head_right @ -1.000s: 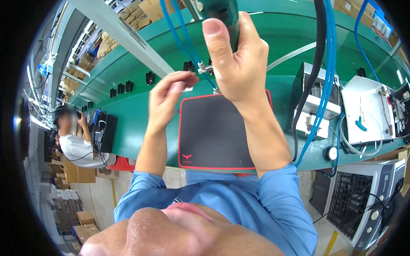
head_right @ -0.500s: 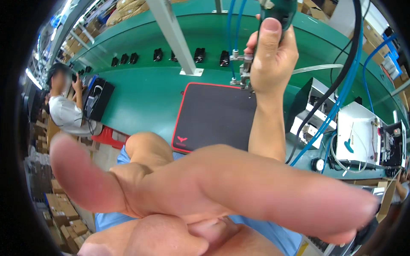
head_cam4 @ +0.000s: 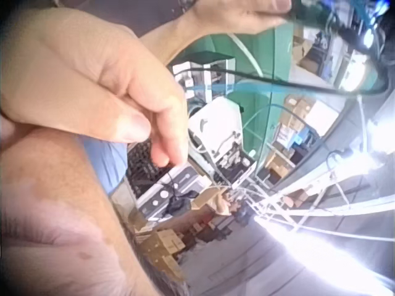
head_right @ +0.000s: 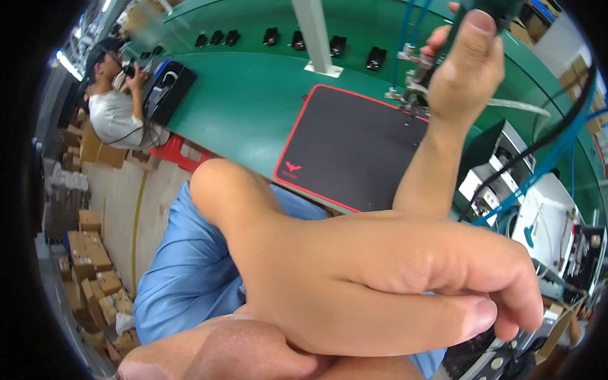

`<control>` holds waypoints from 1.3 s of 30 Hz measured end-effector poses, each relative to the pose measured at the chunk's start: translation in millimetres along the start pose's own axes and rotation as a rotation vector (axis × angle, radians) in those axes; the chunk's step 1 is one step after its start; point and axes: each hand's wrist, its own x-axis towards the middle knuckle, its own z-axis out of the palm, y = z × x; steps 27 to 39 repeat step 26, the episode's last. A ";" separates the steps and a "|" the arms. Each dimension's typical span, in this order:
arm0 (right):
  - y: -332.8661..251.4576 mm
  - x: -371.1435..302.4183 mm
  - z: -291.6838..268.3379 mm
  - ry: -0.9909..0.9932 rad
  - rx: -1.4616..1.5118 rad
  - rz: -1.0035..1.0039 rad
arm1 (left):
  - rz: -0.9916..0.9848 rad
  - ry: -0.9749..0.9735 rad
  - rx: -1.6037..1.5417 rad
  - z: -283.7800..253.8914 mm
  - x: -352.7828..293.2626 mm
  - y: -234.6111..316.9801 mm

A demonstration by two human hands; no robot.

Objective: Use an electric screwdriver to fasten components of a small electronic device on an assembly line.

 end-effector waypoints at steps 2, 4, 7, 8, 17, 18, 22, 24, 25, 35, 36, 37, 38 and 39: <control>2.2 -0.3 -2.5 -0.002 -0.019 -0.003 | 0.093 0.054 0.028 0.5 4.0 -6.2; 6.9 -2.6 -4.6 -0.005 0.079 -0.007 | 0.188 0.119 0.065 -3.3 6.2 -9.6; 7.1 0.7 -7.6 -0.001 0.067 0.023 | 0.531 0.318 0.458 -6.6 7.2 -13.0; 3.7 1.1 -6.9 0.025 0.036 0.027 | 0.528 0.334 0.475 -7.9 4.1 -11.6; 8.9 -0.7 0.2 -0.025 0.031 0.094 | 0.983 0.582 1.268 -27.3 -19.0 -16.5; 11.3 0.4 -2.5 -0.042 0.012 0.108 | 1.035 0.602 1.395 -30.8 -21.4 -18.6; 5.7 -1.6 1.8 -0.015 -0.039 0.092 | 0.847 0.344 1.695 -52.4 -73.4 -20.6; 2.4 0.8 -7.1 -0.020 -0.090 0.062 | 0.633 0.118 1.614 -72.3 -111.4 -32.0; -3.5 0.8 -4.9 -0.009 -0.021 0.103 | 0.515 0.024 1.575 -86.3 -136.1 -39.4; 4.9 2.9 -8.3 -0.003 0.010 0.135 | 0.396 -0.009 1.560 -96.2 -167.2 -47.7; 4.9 2.9 -8.3 -0.003 0.010 0.135 | 0.396 -0.009 1.560 -96.2 -167.2 -47.7; 4.9 2.9 -8.3 -0.003 0.010 0.135 | 0.396 -0.009 1.560 -96.2 -167.2 -47.7; 4.9 2.9 -8.3 -0.003 0.010 0.135 | 0.396 -0.009 1.560 -96.2 -167.2 -47.7; 4.9 2.9 -8.3 -0.003 0.010 0.135 | 0.396 -0.009 1.560 -96.2 -167.2 -47.7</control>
